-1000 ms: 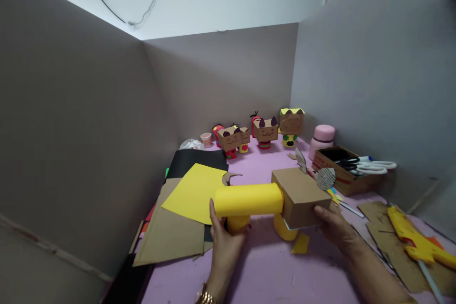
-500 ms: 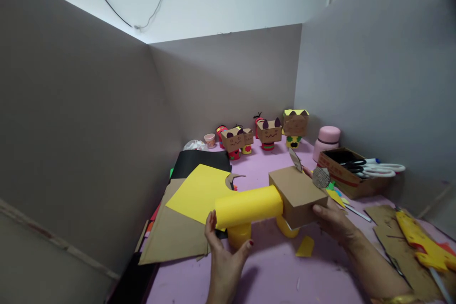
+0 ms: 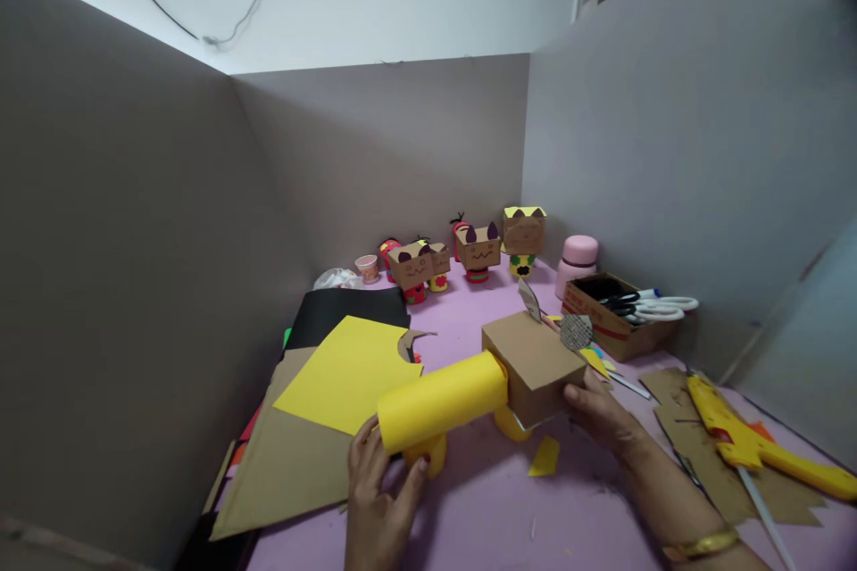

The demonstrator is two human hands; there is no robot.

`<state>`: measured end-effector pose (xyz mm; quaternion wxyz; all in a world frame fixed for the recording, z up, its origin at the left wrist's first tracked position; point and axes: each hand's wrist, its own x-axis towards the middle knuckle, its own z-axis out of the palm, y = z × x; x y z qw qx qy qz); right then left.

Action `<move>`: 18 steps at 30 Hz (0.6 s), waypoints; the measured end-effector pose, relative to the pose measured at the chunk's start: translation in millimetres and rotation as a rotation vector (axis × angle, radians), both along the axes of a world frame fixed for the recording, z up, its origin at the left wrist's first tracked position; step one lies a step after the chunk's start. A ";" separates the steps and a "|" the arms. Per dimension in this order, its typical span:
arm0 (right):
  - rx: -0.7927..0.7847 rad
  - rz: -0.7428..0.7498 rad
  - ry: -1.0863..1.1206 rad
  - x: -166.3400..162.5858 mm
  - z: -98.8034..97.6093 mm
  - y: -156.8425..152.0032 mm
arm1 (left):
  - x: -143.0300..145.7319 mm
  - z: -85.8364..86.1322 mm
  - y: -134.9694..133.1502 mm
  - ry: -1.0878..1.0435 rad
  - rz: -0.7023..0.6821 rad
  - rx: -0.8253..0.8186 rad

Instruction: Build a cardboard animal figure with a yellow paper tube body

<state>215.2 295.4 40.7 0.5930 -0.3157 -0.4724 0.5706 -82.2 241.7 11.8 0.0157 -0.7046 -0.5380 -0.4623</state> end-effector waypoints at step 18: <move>-0.014 -0.075 0.013 -11.4 -9.4 5.2 | -0.6 -4.8 0.7 -0.076 0.028 -0.015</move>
